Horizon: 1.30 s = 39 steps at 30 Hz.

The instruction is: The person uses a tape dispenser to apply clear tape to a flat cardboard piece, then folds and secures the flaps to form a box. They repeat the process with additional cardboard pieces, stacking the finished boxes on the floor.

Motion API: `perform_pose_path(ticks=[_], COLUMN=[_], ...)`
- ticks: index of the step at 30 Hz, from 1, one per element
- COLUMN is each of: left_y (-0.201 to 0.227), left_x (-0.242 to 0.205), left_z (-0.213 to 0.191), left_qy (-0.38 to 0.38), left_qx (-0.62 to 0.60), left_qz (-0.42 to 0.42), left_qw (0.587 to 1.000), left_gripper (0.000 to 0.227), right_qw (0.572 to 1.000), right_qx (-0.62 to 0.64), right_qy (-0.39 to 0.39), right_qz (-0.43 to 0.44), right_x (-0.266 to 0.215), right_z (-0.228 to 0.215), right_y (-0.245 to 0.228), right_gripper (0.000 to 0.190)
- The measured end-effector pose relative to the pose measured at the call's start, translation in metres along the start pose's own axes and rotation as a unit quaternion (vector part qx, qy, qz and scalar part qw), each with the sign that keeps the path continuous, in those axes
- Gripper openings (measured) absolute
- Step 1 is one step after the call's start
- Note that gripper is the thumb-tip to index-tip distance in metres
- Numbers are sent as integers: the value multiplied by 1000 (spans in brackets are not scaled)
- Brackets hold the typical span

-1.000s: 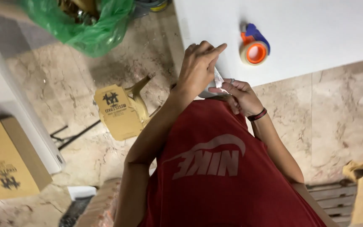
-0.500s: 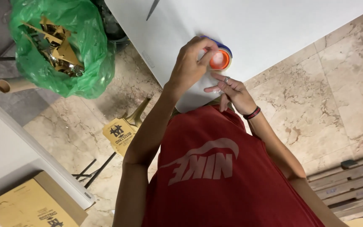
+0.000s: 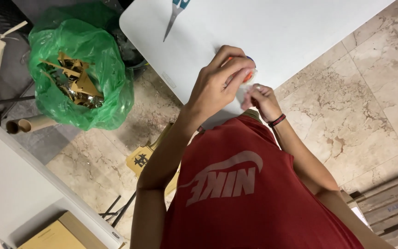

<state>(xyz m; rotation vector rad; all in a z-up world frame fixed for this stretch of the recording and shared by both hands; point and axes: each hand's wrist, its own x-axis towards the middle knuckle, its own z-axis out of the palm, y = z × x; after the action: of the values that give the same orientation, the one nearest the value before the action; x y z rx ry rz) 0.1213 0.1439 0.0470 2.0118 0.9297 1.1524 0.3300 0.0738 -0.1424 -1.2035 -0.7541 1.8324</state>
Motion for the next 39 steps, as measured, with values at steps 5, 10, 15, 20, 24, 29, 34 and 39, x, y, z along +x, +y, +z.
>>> perform_pose_path(ticks=[5,10,15,20,24,29,34,39], left_y=[4,13,10,15,24,36,32,30], left_x=[-21,-38,-53,-59,-59,-50,-47,-39], left_z=[-28,-51,-59,-65,-65,-68,-55,-44], left_qy=[-3,-23,-28,-36,-41,-35,-44,-30], left_qx=[-41,-58,-48,-41,-26,-20,-13,5], left_qz=[-27,-48,-84,-93,-128,-135,-154,-162], left_qw=[999,997,995,994,991,990,987,986], left_gripper=[15,19,22,23,24,27,35,24], right_qw=[991,984,949,960,962,956,966,963], right_qx=[103,84,40,0,-95,-75,-45,-28], right_qy=[6,-54,70,-50,-140,-242,-248,-258], right_qz=[-88,-150,-304,-275,-215,-149,-61,-70], right_x=[-15,-18,-3,-2,-20,-24,-29,-28], right_z=[12,47,51,62,97,106,103,100], right_y=[-12,-49,-55,-83,-124,-136,-146,-144], right_gripper=[46,54,73,56,72,89,98,96])
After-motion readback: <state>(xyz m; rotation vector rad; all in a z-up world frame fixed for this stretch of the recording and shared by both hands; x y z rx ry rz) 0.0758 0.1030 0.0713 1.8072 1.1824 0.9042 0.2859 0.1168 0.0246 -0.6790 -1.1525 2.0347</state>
